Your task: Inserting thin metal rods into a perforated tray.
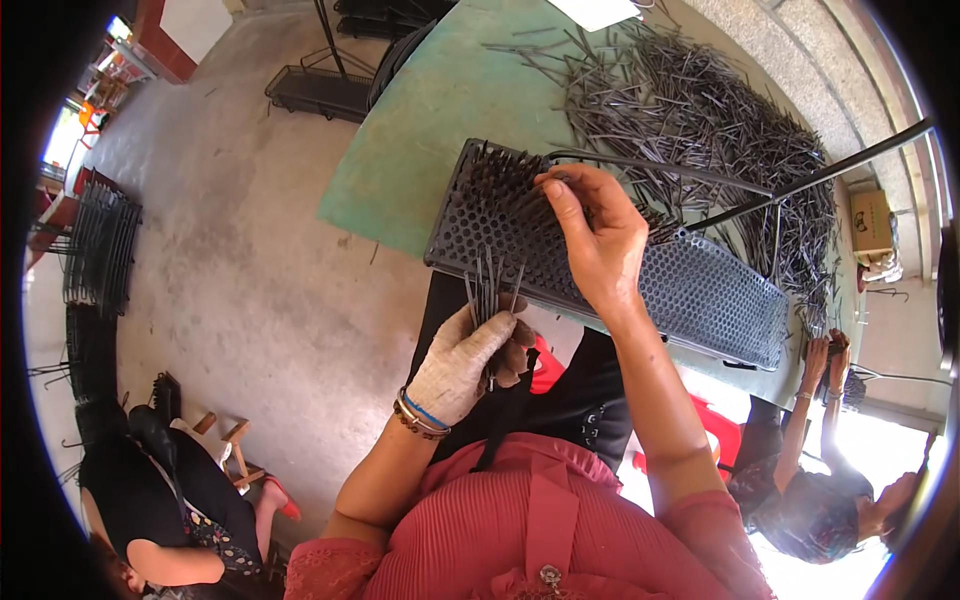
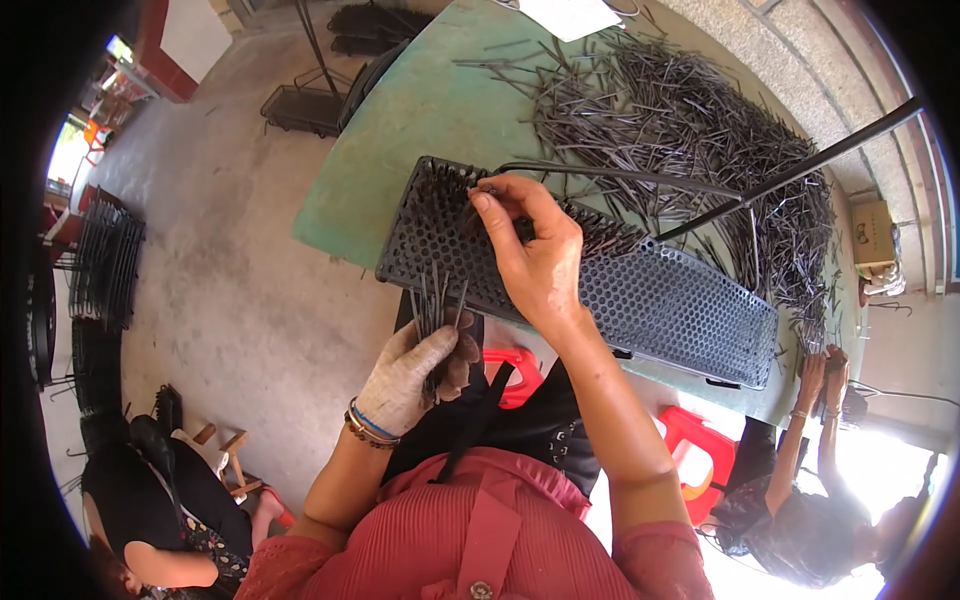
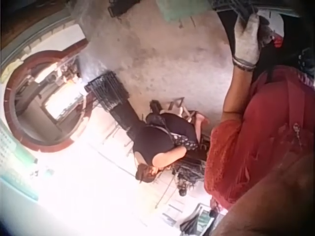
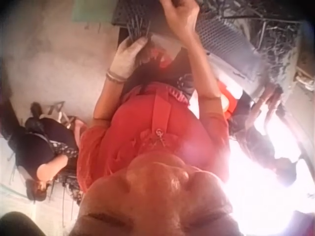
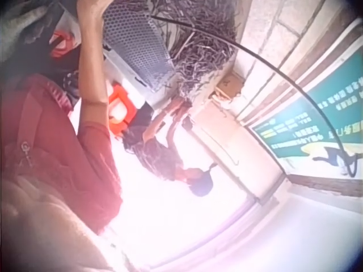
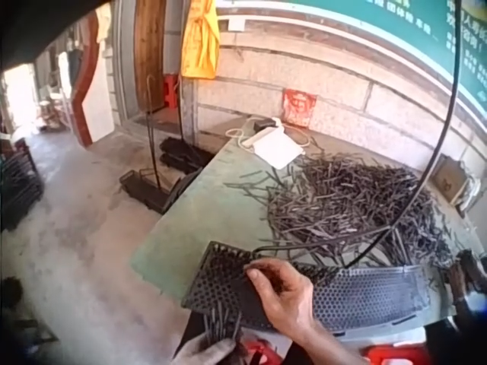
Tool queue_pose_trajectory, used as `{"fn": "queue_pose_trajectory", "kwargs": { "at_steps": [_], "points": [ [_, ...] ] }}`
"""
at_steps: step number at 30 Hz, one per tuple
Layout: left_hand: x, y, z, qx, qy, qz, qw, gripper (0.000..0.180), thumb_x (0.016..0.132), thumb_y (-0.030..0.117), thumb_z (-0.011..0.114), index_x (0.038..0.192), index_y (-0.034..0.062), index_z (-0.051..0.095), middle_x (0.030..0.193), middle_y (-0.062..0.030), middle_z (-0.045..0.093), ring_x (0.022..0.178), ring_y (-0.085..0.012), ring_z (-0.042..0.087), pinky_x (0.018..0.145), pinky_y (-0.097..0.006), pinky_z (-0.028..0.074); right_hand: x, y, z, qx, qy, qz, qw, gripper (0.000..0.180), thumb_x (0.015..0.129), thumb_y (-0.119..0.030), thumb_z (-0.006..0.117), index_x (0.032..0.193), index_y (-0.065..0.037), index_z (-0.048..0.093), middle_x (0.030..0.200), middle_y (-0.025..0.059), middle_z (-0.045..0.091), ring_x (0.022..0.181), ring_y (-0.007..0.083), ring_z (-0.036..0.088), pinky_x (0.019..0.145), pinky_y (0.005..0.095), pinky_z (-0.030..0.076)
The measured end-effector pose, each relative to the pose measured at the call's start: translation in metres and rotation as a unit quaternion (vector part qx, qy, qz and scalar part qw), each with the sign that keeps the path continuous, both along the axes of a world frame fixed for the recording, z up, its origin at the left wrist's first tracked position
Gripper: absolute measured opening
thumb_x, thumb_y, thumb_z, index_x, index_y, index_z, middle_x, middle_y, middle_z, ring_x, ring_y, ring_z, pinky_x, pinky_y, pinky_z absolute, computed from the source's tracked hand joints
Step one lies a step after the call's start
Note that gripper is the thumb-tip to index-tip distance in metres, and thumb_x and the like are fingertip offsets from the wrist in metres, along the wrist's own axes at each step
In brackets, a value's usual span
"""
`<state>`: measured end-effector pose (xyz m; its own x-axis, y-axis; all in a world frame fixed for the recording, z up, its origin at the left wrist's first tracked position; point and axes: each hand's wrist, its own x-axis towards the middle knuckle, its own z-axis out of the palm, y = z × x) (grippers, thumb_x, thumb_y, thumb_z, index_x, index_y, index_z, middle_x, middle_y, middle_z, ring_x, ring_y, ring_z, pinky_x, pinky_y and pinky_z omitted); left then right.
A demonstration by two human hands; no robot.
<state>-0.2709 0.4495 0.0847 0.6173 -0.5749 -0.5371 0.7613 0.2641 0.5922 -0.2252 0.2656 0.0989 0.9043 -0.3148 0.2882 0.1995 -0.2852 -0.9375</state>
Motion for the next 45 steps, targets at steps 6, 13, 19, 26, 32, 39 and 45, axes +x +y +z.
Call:
{"fn": "queue_pose_trajectory", "kwargs": {
  "at_steps": [6, 13, 19, 26, 32, 39, 45],
  "points": [
    [0.002, 0.003, -0.002, -0.012, 0.006, -0.001, 1.000, 0.028, 0.099, 0.023, 0.056, 0.117, 0.0025, 0.055, 0.087, -0.0054, 0.066, 0.065, -0.0095, 0.058, 0.053, -0.023, 0.044, 0.003, 0.002, 0.000, -0.051, -0.011, 0.013, 0.999, 0.017, 0.094, -0.004, 0.063, 0.110, 0.003, 0.061, 0.099, 0.0101, 0.071, 0.094, 0.0134, 0.066, 0.086, 0.0261, 0.051],
    [0.005, 0.005, 0.000, -0.014, 0.017, -0.008, 1.000, 0.028, 0.098, 0.021, 0.056, 0.118, 0.0012, 0.055, 0.088, -0.0066, 0.066, 0.065, -0.0101, 0.059, 0.053, -0.023, 0.044, 0.005, -0.005, 0.001, -0.135, -0.017, 0.028, 0.990, 0.016, 0.093, -0.004, 0.064, 0.107, 0.002, 0.062, 0.098, 0.0102, 0.072, 0.093, 0.0133, 0.067, 0.085, 0.0261, 0.051],
    [0.005, 0.005, -0.001, -0.006, 0.000, -0.015, 1.000, 0.029, 0.098, 0.022, 0.056, 0.119, 0.0008, 0.055, 0.088, -0.0072, 0.066, 0.065, -0.0115, 0.060, 0.054, -0.024, 0.045, 0.003, -0.003, 0.000, -0.127, -0.023, 0.004, 0.992, 0.016, 0.093, -0.005, 0.064, 0.108, 0.002, 0.062, 0.097, 0.0098, 0.072, 0.093, 0.0132, 0.067, 0.085, 0.0259, 0.051],
    [0.008, 0.007, 0.001, 0.033, -0.021, -0.033, 0.999, 0.034, 0.098, 0.028, 0.057, 0.118, -0.0004, 0.055, 0.079, -0.0038, 0.061, 0.061, -0.0109, 0.057, 0.051, -0.024, 0.042, 0.004, -0.003, -0.005, -0.137, -0.026, 0.001, 0.990, 0.017, 0.092, -0.004, 0.065, 0.108, 0.001, 0.063, 0.098, 0.0096, 0.072, 0.093, 0.0132, 0.067, 0.085, 0.0263, 0.052],
    [0.007, 0.011, -0.002, 0.042, -0.029, -0.019, 0.999, 0.035, 0.098, 0.030, 0.057, 0.117, -0.0002, 0.056, 0.077, -0.0037, 0.060, 0.057, -0.0102, 0.054, 0.048, -0.023, 0.040, 0.002, 0.004, -0.010, -0.122, -0.039, -0.020, 0.992, 0.014, 0.084, -0.006, 0.073, 0.098, -0.004, 0.071, 0.093, 0.0075, 0.072, 0.084, 0.0216, 0.063, 0.079, 0.0325, 0.049],
    [0.007, 0.014, -0.005, 0.026, -0.040, -0.020, 0.999, 0.032, 0.099, 0.028, 0.056, 0.117, 0.0015, 0.055, 0.079, -0.0039, 0.061, 0.059, -0.0098, 0.055, 0.050, -0.022, 0.041, 0.002, 0.007, -0.008, -0.346, -0.141, 0.000, 0.927, 0.026, 0.080, -0.001, 0.073, 0.107, -0.004, 0.071, 0.093, 0.0050, 0.072, 0.087, 0.0216, 0.064, 0.085, 0.0331, 0.045],
    [0.004, 0.019, 0.000, 0.022, -0.053, -0.018, 0.998, 0.029, 0.101, 0.029, 0.052, 0.114, 0.0035, 0.057, 0.080, -0.0014, 0.063, 0.063, -0.0067, 0.058, 0.054, -0.021, 0.045, -0.001, 0.011, -0.008, -0.399, -0.163, -0.021, 0.902, 0.025, 0.080, -0.005, 0.072, 0.105, -0.004, 0.070, 0.101, 0.0065, 0.068, 0.089, 0.0239, 0.062, 0.081, 0.0363, 0.043]
  ]
}}
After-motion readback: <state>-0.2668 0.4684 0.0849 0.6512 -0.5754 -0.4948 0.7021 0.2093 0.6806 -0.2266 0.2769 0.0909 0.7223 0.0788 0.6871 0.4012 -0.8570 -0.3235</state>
